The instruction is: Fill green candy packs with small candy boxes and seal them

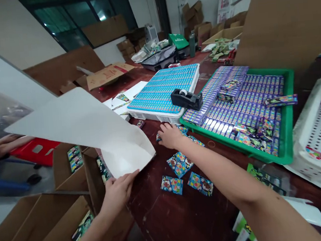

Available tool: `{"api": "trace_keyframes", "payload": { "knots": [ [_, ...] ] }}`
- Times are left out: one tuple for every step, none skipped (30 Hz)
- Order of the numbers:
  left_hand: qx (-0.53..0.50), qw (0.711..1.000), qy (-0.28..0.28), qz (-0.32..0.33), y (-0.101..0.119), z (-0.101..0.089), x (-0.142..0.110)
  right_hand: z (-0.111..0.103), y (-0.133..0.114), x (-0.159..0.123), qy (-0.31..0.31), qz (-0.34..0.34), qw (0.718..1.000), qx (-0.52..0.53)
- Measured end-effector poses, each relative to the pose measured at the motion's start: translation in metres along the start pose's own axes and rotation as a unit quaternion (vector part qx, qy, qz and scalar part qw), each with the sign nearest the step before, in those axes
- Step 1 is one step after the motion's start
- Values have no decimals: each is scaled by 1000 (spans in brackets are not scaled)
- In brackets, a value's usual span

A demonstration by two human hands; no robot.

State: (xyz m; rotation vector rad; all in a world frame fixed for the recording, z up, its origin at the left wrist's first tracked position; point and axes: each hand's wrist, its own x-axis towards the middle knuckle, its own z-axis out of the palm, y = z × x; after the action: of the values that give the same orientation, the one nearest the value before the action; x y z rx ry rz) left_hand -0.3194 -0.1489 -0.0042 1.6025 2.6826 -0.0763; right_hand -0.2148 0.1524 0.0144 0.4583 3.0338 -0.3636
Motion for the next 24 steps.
{"api": "trace_keyframes", "payload": {
  "knots": [
    [-2, 1000, -9, 3, 10, -1, -6, -1, 2, 4, -7, 12, 1000, -2],
    [-3, 1000, -15, 3, 16, 0, -14, -1, 4, 7, -20, 21, 1000, -5],
    [-1, 1000, -16, 0, 18, 1, -24, 0, 4, 9, -33, 28, 999, -9],
    [0, 1000, -11, -5, 16, 3, -35, 1, 3, 11, -44, 35, 998, -14],
    [-2, 1000, -2, -11, 12, 6, -47, 2, 1, 13, -48, 40, 998, -19],
    [-7, 1000, 7, -14, 6, 10, -58, 3, -2, 17, -46, 42, 998, -23],
    [-15, 1000, 14, -16, 0, 14, -68, 3, -6, 23, -38, 41, 998, -25],
    [-25, 999, 20, -16, -6, 19, -77, 2, -13, 33, -25, 34, 999, -23],
    [-33, 999, 26, -20, -10, 25, -85, 1, -20, 46, -9, 23, 1000, -19],
    [-39, 998, 31, -29, -12, 31, -91, 0, -29, 62, 7, 11, 1000, -12],
    [-41, 998, 38, -42, -12, 38, -96, -1, -39, 80, 22, -1, 1000, -3],
    [-42, 996, 46, -57, -10, 44, -99, -1, -48, 98, 34, -11, 999, 7],
    [-47, 995, 56, -68, -9, 51, -100, -1, -57, 116, 44, -18, 999, 17],
    [-58, 994, 63, -70, -7, 57, -99, -1, -64, 132, 50, -21, 998, 26],
    [-74, 993, 70, -63, -5, 62, -97, 0, -70, 145, 55, -19, 998, 34],
    [-93, 992, 76, -48, -5, 66, -95, 1, -75, 155, 59, -13, 997, 41],
    [-112, 990, 80, -30, -6, 68, -91, 2, -78, 160, 63, -4, 997, 48],
    [-128, 988, 84, -14, -8, 68, -87, 2, -79, 161, 65, 7, 996, 55],
    [-141, 986, 86, -1, -11, 67, -82, 2, -78, 157, 68, 21, 995, 63],
    [-152, 985, 86, 11, -14, 65, -77, 0, -75, 147, 71, 37, 994, 71],
    [-161, 983, 84, 21, -18, 63, -69, -2, -71, 132, 77, 55, 992, 78],
    [-170, 982, 79, 29, -21, 60, -60, -4, -65, 112, 87, 77, 990, 84],
    [-178, 981, 71, 36, -23, 59, -50, -8, -59, 87, 99, 102, 986, 85],
    [-185, 980, 61, 49, -24, 58, -38, -11, -53, 57, 119, 126, 981, 85]
  ]
}}
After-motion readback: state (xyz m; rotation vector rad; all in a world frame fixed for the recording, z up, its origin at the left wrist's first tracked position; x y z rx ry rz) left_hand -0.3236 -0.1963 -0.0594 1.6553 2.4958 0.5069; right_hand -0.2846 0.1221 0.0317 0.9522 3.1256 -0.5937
